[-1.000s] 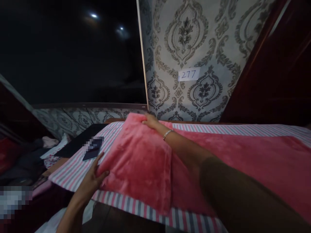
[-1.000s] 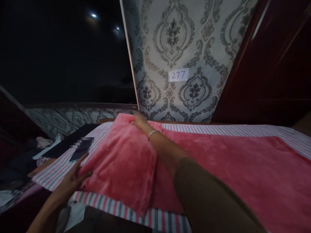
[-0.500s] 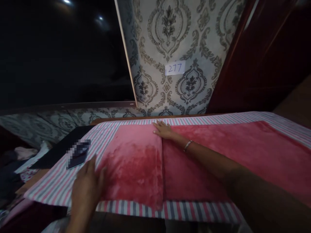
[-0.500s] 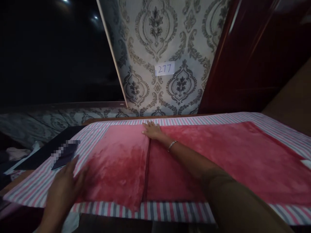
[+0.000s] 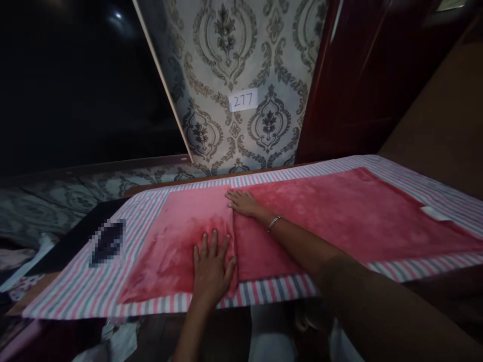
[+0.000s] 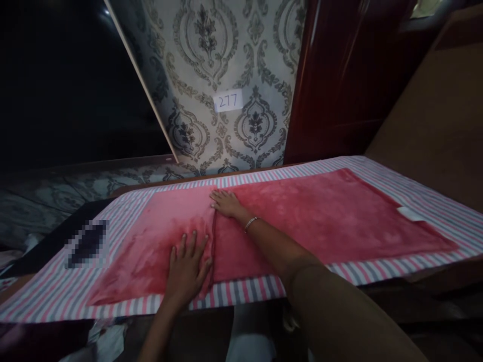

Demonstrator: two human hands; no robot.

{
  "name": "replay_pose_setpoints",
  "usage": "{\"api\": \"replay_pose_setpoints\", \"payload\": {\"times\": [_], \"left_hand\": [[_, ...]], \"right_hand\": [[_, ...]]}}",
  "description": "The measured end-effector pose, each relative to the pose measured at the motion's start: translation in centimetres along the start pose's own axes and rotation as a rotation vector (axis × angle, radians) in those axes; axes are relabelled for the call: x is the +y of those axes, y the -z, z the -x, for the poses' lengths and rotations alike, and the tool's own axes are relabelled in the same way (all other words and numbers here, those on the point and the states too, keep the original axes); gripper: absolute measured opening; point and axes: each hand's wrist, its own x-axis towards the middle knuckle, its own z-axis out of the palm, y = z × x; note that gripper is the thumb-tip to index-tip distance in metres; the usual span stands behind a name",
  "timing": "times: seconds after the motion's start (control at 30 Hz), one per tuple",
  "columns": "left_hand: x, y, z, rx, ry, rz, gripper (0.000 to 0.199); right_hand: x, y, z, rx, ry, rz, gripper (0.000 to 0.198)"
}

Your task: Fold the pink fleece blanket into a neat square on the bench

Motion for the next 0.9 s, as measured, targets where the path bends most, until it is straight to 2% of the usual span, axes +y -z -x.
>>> {"api": "replay_pose_setpoints", "payload": {"times": [0.13,0.23,0.37,0.57,0.7,0.8,0.9], "left_hand": [[-0.1,0.1,-0.4,-0.027,0.012,-0.023,0.056],[-0.2,0.0,-0.7,-0.017,0.015,-0.022,0.056],[-0.2,0.2,-1.0,-0.008,0.014,-0.031,0.056],[-1.5,0.1,-1.6,-0.038,0.016,0.006,0.056],[-2.3,1.1,-3.3,-0.059,0.023,0.108,0.058],[0.4,2.3,-5.7,0.032,-0.017,0.173,0.062],[6.3,2.5,-7.7,0.118,-0.131,0.176,0.06]], "right_hand": [[0.6,0.1,3.0,0.043,-0.05,0.04,0.061],[3.2,0.5,7.2,0.089,-0.084,0.089,0.059],[9.7,2.1,14.6,0.169,-0.234,0.15,0.057],[21.4,4.6,27.9,0.254,-0.692,0.213,0.057],[26.0,4.8,34.6,0.36,-0.875,0.275,0.055],[26.5,4.5,36.3,0.44,-0.956,0.303,0.057],[25.7,4.4,35.9,0.496,-1.068,0.277,0.062]]}}
